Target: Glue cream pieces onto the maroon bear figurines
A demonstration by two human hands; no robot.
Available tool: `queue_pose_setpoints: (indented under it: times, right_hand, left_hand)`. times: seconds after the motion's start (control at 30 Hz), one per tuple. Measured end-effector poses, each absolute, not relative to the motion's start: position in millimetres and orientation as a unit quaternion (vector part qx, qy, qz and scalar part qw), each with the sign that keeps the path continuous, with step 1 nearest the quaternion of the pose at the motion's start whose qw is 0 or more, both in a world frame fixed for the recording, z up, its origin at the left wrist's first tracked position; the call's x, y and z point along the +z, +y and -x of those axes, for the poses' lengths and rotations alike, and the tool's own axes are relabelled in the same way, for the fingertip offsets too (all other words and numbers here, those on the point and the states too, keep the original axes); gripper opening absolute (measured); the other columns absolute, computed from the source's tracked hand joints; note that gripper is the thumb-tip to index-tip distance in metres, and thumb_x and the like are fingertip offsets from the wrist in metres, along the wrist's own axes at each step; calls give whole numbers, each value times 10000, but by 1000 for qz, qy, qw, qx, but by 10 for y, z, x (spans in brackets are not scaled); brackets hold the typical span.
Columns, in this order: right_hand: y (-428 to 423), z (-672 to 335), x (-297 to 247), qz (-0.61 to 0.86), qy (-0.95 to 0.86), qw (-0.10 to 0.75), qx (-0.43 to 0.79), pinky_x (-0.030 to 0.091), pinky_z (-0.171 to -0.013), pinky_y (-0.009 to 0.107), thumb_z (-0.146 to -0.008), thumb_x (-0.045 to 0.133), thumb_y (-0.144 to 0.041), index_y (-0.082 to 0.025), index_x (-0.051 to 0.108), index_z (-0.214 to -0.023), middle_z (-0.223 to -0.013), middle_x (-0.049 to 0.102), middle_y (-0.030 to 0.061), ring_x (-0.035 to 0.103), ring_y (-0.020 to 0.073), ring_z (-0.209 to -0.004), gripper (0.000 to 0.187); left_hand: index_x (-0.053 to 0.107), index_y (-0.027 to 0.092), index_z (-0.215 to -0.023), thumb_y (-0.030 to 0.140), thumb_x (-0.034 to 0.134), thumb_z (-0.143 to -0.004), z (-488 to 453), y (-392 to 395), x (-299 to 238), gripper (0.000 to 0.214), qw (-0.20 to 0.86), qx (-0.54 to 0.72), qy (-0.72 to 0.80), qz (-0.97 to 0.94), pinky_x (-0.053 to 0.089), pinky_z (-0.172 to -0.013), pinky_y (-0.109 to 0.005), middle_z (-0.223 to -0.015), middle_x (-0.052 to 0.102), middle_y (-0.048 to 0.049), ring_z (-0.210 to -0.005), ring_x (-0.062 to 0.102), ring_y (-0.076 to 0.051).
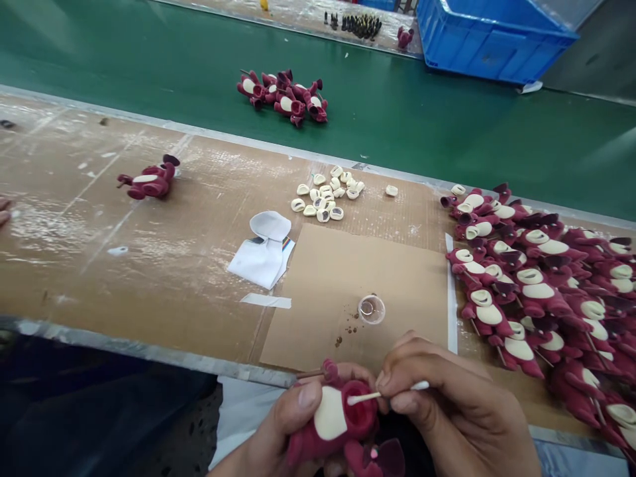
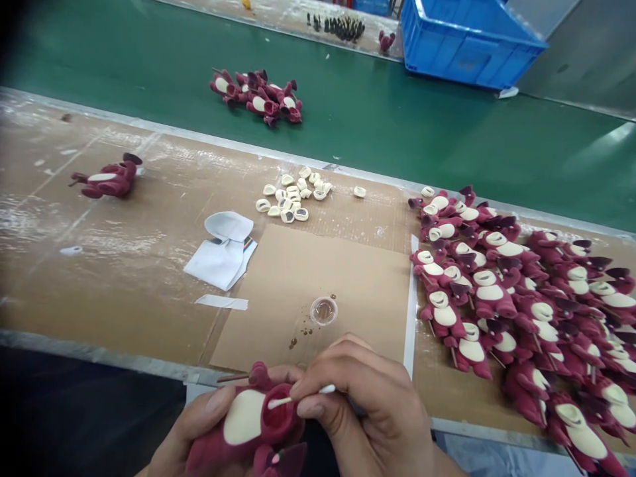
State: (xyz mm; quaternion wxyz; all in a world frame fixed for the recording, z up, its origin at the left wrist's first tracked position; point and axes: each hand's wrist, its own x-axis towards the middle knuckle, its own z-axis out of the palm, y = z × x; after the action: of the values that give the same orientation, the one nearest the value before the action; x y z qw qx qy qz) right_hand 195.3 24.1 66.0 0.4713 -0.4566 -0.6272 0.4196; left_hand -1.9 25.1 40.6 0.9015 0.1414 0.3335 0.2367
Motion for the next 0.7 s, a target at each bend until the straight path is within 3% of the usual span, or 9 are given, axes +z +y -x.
queue_pose_setpoints:
  times: [0.17,0.47,0.6,0.7]
  right_hand:
    - [217,-1922,616,443,-644,473,407,603,-684,292,-1027,633,-181,-208,705,-1012,-832,745,31,701,160,-757,78]
    - [112,-2024,694,431,-734,404,336,601,-731,290,-961,643,-46,-177,657,-1083,-921,721,60,683,174,-830,179]
    - [178,-2077,710,483,-702,436,289,575,-760,272,-977,638,-77,-212,659,-1106,-927,712,29,688,157,-856,188]
    - [361,-2110,589,531,-712,412,202,551,-751,264,-987,653,-122,-211,685,-1032,-910,701,26,679,151,-849,105]
  left_hand:
    - [788,212,-1009,768,680,-801,24,239,434,604,900,240,333,-151,273,-586,-282,-694,635,-26,-545,359,-132]
    - [770,187,-1098,757,669,-811,64,185,360,645,904,248,312,-156,281,-598,-271,-762,671,-59,-614,468,-145]
    - [752,207,-1154,742,722,-804,79,161,224,641,893,279,306,-177,319,-533,-209,-726,690,-47,-641,565,-145]
    - [723,242,-1196,732,785,-773,96,144,124,650,897,292,278,-184,313,-496,-157,-764,724,-45,-620,571,-110]
